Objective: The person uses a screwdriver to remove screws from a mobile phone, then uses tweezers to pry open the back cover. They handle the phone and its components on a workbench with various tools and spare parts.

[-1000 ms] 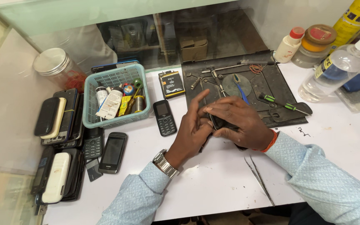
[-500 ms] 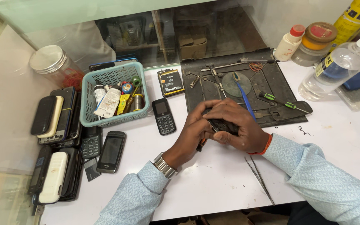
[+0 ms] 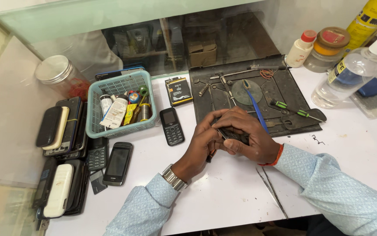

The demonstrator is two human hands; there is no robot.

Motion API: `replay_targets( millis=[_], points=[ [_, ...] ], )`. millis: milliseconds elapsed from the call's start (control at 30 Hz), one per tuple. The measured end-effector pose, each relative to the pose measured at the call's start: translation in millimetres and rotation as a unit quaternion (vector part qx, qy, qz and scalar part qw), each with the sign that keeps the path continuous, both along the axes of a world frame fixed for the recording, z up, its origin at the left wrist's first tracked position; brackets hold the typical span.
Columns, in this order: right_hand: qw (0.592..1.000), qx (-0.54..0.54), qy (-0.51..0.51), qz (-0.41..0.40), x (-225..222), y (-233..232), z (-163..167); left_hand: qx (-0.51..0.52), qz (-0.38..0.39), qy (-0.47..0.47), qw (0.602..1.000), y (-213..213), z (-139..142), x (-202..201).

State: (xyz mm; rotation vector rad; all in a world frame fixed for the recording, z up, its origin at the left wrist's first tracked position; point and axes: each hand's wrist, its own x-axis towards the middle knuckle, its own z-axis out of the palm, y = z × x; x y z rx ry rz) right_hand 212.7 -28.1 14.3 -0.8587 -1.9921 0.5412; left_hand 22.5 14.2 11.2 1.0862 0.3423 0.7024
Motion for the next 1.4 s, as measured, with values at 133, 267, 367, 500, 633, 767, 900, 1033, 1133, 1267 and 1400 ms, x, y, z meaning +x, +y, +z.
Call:
replay_targets(
  millis=[133, 267, 367, 500, 633, 767, 900, 1033, 1133, 1267, 1400],
  points=[
    [1.0, 0.001, 0.021, -0.016, -1.4, -1.6, 1.5, 0.0, 0.007, -0.005, 1.0, 0.7, -3.4, 1.5],
    [0.999, 0.027, 0.009, -0.047, -2.5, -1.8, 2.0, 0.011, 0.024, -0.013, 1.0, 0.6, -8.4, 2.7],
    [0.997, 0.048, -0.006, -0.054, -1.3, -1.0, 2.5, 0.024, 0.033, -0.011, 0.999, 1.6, -11.0, 3.8],
    [0.996, 0.07, -0.014, -0.058, -1.9, -0.9, 2.8, 0.041, 0.047, -0.009, 0.998, 1.6, -12.2, 5.2],
    [0.996, 0.072, -0.01, -0.054, -1.3, -1.1, 2.9, 0.053, 0.054, -0.009, 0.997, 1.2, -10.0, 6.3],
    [0.996, 0.035, 0.019, -0.08, -1.7, 0.1, -0.1, 0.052, 0.073, 0.007, 0.996, 1.0, -6.2, 6.0],
    [0.995, 0.009, 0.037, -0.096, -0.2, 1.9, -1.2, 0.096, 0.117, 0.01, 0.988, 0.0, -4.3, 5.4],
    [0.993, -0.015, 0.073, -0.096, 1.2, 1.7, 2.0, 0.168, 0.155, 0.008, 0.974, -1.5, -6.7, 3.9],
    [0.994, 0.039, 0.052, -0.088, 3.9, 1.6, 7.5, 0.196, 0.171, 0.028, 0.965, 0.3, -9.8, 2.6],
    [0.995, -0.067, 0.055, -0.041, 9.7, 4.6, 16.6, 0.217, 0.201, 0.071, 0.952, 4.6, -12.0, 1.6],
    [0.987, -0.146, 0.065, 0.005, 16.2, 7.3, 22.9, 0.248, 0.235, 0.104, 0.934, 7.3, -10.1, -2.3]
  ],
)
